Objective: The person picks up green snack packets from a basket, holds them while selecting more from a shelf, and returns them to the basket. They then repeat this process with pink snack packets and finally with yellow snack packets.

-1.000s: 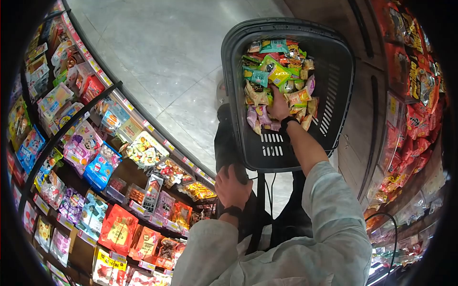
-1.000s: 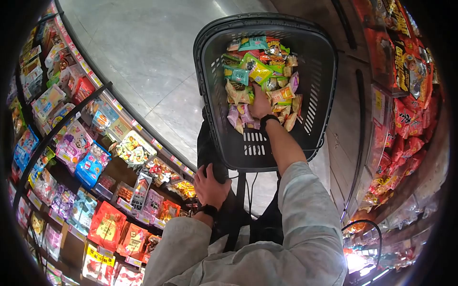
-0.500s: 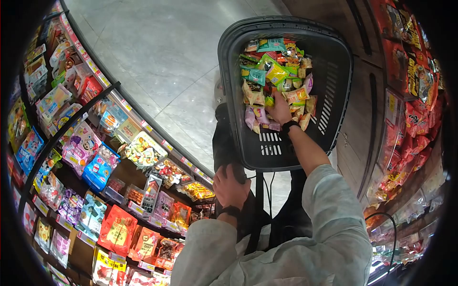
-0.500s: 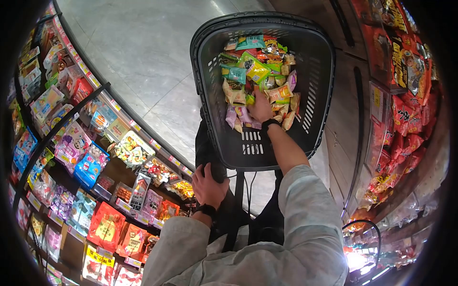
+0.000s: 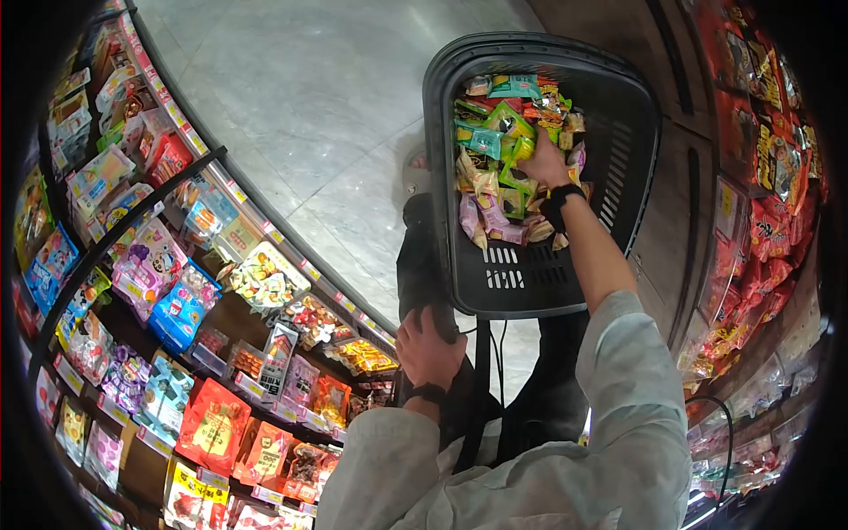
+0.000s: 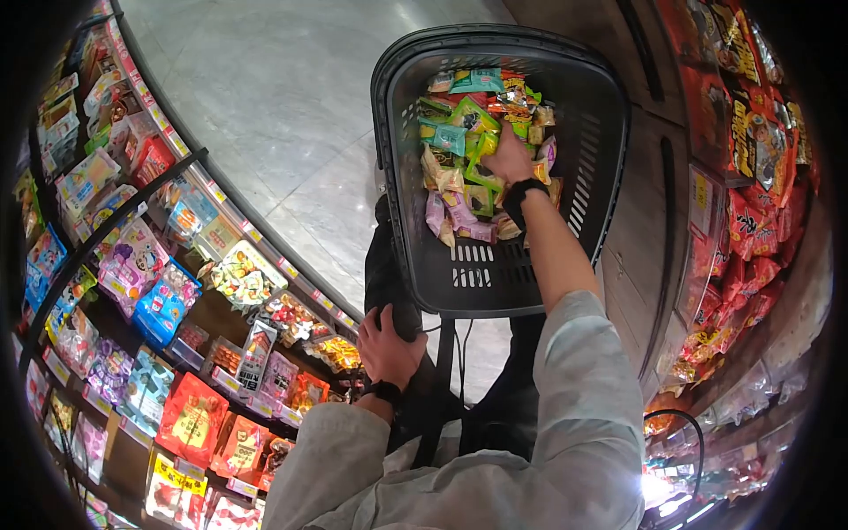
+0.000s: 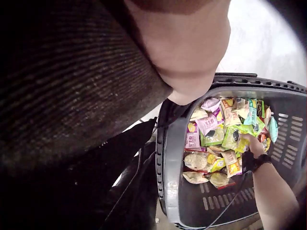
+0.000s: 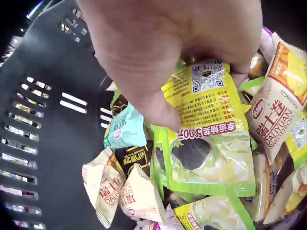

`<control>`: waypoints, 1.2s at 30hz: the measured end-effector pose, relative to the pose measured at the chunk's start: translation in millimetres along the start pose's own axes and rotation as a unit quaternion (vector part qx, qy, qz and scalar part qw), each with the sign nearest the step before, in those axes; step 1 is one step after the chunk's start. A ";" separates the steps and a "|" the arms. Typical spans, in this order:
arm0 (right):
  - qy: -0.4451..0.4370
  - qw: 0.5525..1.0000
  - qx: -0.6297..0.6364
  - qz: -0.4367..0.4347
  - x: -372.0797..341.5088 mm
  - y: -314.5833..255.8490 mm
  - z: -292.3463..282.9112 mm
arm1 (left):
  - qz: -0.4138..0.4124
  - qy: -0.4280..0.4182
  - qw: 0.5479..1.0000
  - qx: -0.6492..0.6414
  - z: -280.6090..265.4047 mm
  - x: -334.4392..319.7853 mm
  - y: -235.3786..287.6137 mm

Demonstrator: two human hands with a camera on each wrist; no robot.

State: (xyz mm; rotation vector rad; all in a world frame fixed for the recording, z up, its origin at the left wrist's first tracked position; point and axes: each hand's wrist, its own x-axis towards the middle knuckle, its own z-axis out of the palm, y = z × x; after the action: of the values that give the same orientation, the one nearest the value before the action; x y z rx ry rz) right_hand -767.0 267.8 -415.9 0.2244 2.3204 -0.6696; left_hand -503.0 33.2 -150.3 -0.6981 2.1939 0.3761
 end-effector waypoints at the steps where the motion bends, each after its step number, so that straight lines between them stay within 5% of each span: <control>1: 0.000 1.000 -0.012 0.013 6.2 -1.7 4.0 | -0.001 -0.004 1.000 -0.001 -1.3 -0.4 0.1; 3: -0.007 0.998 -0.023 0.066 9.9 -9.7 5.7 | -0.002 -0.004 1.000 -0.005 -1.5 -0.3 0.2; 12: 0.087 0.994 0.044 -0.050 -71.3 -6.7 -13.9 | 0.005 0.041 0.999 -0.029 -18.5 8.9 -5.9; 18: 0.088 0.983 0.122 -0.107 -242.2 -81.3 -146.0 | 0.035 0.036 0.995 -0.087 -46.0 31.7 -25.1; 23: 0.103 0.966 0.224 -0.081 -429.5 -186.5 -277.9 | 0.151 -0.155 0.976 0.014 -101.0 46.1 -56.4; 26: 0.107 0.915 0.386 -0.041 -529.3 -234.2 -324.4 | 0.354 -0.270 0.869 -0.214 -192.2 5.0 -22.4; 32: 0.104 0.821 0.561 -0.036 -672.4 -272.6 -334.9 | 0.400 -0.521 0.667 -0.352 -360.7 -144.5 50.3; 36: 0.077 0.790 0.602 -0.084 -741.7 -275.6 -305.9 | 0.442 -0.629 0.554 -0.319 -380.7 -240.4 65.2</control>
State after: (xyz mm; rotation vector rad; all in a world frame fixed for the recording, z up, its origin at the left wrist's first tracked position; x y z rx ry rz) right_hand -489.7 212.7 383.9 0.6501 1.7004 -2.2220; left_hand -640.1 -7.9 281.6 0.4564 0.7068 1.6286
